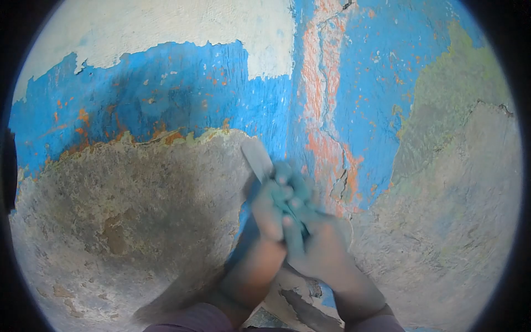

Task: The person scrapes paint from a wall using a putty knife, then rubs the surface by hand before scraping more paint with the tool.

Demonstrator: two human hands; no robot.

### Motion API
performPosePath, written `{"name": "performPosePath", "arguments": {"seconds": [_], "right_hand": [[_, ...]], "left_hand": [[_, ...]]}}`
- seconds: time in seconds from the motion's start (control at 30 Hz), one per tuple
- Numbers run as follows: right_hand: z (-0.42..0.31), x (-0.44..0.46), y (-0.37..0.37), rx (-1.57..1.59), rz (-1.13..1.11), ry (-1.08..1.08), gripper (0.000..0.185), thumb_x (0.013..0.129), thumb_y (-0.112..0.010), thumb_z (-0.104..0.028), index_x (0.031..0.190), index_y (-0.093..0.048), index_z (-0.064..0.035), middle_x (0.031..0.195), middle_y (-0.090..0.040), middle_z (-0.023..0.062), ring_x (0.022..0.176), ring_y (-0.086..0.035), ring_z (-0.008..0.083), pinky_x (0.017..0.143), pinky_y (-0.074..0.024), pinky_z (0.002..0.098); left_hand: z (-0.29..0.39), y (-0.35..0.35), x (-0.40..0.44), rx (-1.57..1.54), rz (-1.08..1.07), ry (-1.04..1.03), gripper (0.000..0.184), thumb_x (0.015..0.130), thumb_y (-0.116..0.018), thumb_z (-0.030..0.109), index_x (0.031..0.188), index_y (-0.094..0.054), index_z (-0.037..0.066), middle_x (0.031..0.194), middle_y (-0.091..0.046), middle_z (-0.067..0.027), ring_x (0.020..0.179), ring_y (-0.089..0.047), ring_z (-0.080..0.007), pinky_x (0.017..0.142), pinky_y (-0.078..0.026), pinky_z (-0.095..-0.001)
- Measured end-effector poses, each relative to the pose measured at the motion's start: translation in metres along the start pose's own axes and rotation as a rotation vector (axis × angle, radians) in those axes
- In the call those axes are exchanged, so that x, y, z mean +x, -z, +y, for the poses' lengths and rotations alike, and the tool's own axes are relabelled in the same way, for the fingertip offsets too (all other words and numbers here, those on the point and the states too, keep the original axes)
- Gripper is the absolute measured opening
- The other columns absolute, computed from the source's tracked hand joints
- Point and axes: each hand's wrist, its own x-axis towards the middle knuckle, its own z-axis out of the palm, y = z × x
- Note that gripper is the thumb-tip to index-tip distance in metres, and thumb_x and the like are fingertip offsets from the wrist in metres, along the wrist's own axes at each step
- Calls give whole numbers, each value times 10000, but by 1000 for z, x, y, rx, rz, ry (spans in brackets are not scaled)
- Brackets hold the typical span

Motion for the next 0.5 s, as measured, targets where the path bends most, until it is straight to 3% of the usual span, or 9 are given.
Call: {"name": "performPosePath", "arguments": {"seconds": [0.07, 0.3, 0.4, 0.5], "right_hand": [[-5, 15, -3, -36, -24, -140, 196, 858, -564, -133, 988, -606, 8, 666, -584, 190, 533, -601, 325, 495, -447, 357], [-3, -3, -1, 62, -44, -73, 197, 849, -572, -110, 1004, -613, 5, 637, -573, 188, 506, -585, 308, 474, -429, 352], [-5, 2, 9, 9, -12, -114, 187, 841, -575, -94, 992, -618, 7, 636, -573, 201, 517, -597, 317, 470, -434, 359], [0, -6, 6, -92, -123, -168, 183, 835, -580, -92, 978, -617, 17, 650, -578, 216, 544, -612, 337, 486, -450, 375]], "left_hand": [[14, -5, 15, 59, -9, 27, 131, 713, -447, 123, 814, -369, 151, 590, -415, -36, 538, -406, -168, 528, -410, -316], [4, 6, 3, -44, -39, 17, 106, 700, -425, 105, 777, -366, 148, 561, -385, -37, 538, -392, -171, 523, -408, -318], [1, -7, 5, -54, 4, 23, 121, 690, -435, 102, 775, -361, 146, 558, -385, -32, 529, -380, -152, 527, -393, -310], [-4, 6, -2, -20, 19, 21, 115, 697, -436, 107, 781, -367, 147, 572, -398, -34, 533, -387, -155, 523, -388, -308]]}}
